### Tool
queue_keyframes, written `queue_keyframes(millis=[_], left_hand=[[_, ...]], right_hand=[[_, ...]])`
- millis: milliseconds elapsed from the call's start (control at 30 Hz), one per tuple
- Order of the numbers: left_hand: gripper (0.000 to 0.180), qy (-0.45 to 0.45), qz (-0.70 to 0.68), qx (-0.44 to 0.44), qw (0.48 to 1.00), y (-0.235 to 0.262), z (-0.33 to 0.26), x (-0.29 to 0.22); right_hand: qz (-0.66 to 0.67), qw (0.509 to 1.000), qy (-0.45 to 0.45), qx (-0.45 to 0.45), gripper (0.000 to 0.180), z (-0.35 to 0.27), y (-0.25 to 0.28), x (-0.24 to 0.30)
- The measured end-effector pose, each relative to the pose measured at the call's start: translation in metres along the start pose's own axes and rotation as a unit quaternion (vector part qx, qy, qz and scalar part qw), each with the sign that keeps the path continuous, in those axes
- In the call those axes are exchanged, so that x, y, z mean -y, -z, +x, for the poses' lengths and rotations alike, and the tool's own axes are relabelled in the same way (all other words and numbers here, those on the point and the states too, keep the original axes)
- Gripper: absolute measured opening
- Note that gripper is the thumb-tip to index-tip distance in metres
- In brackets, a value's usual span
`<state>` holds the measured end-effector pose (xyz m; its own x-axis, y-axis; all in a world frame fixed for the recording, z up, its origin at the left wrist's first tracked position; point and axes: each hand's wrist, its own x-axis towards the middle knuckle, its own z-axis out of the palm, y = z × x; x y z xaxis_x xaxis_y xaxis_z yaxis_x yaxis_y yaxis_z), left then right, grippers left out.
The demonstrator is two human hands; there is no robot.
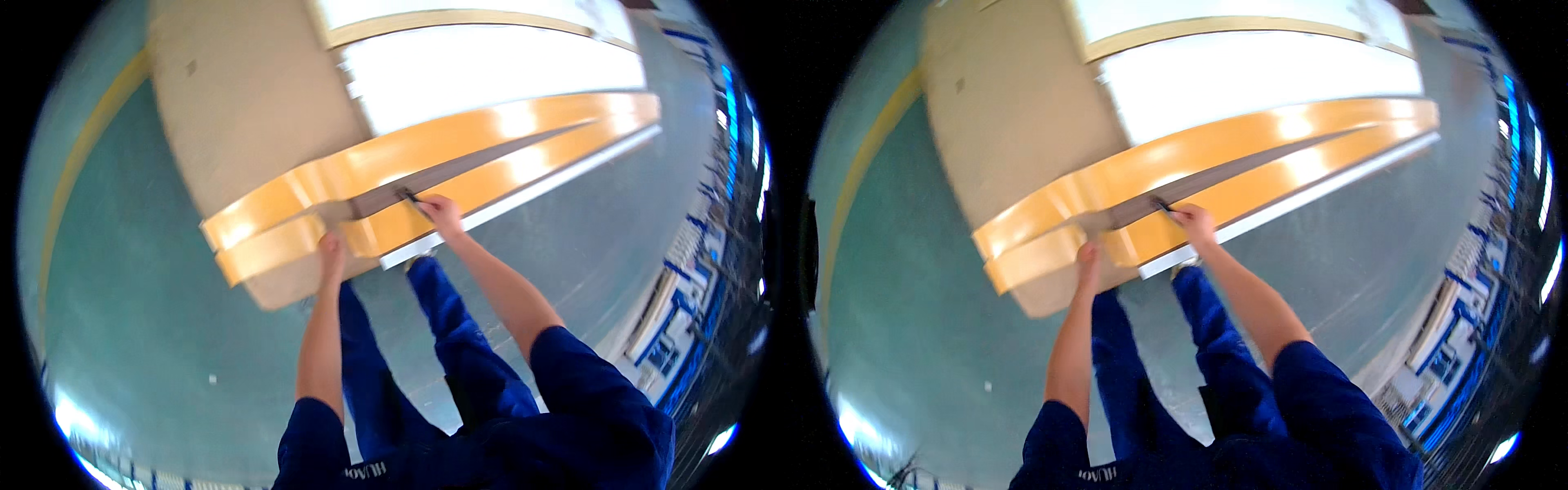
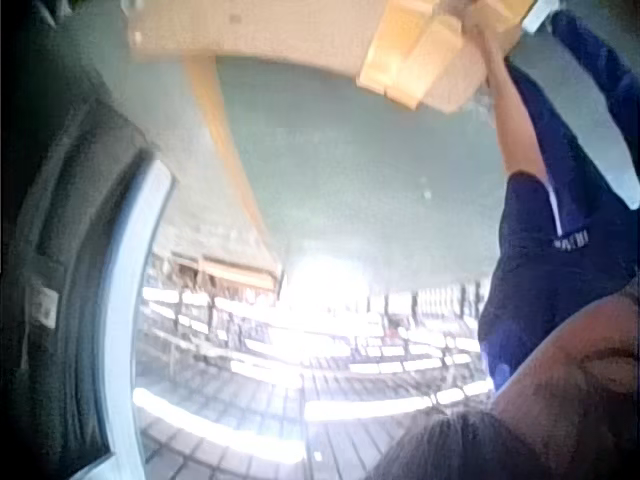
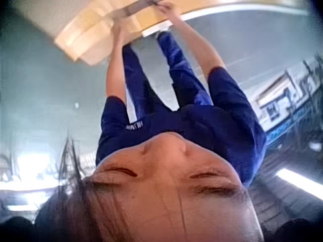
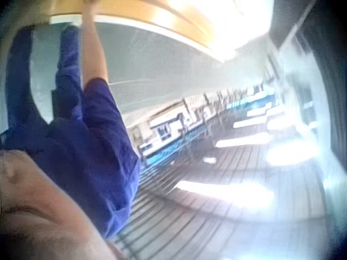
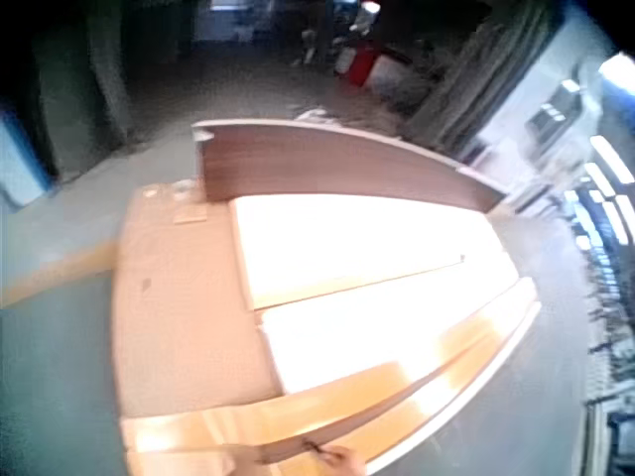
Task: The person assembles a curved wooden furniture component by applying a brown edge banding strip to a white panel. They use a utility knife to trim the strip, a heat gun to soften it, and a nail gun to secure it along the edge. The person also uses a small wooden block to press the strip into place.
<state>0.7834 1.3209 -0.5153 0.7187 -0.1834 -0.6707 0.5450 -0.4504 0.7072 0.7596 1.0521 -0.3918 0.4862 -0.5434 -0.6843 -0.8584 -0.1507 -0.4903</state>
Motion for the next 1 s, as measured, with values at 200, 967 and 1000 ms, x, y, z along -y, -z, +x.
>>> queue_keyframes(millis=[200,967,1000], left_hand=[[0.040,0.163,-0.211,0.085,0.960,-0.008,0.028,0.031],[0.019,0.084,-0.063,0.411,0.906,-0.018,-0.202,-0.216],[0.018,0.144,-0.156,0.435,0.875,-0.023,-0.218,-0.222]], right_hand=[[0.052,0.998,0.003,-0.026,0.014,0.087,-0.008,0.056],[0.225,0.834,-0.447,-0.235,0.077,-0.071,0.112,-0.081],[0.443,0.760,-0.436,-0.192,0.084,-0.084,0.120,-0.088]])
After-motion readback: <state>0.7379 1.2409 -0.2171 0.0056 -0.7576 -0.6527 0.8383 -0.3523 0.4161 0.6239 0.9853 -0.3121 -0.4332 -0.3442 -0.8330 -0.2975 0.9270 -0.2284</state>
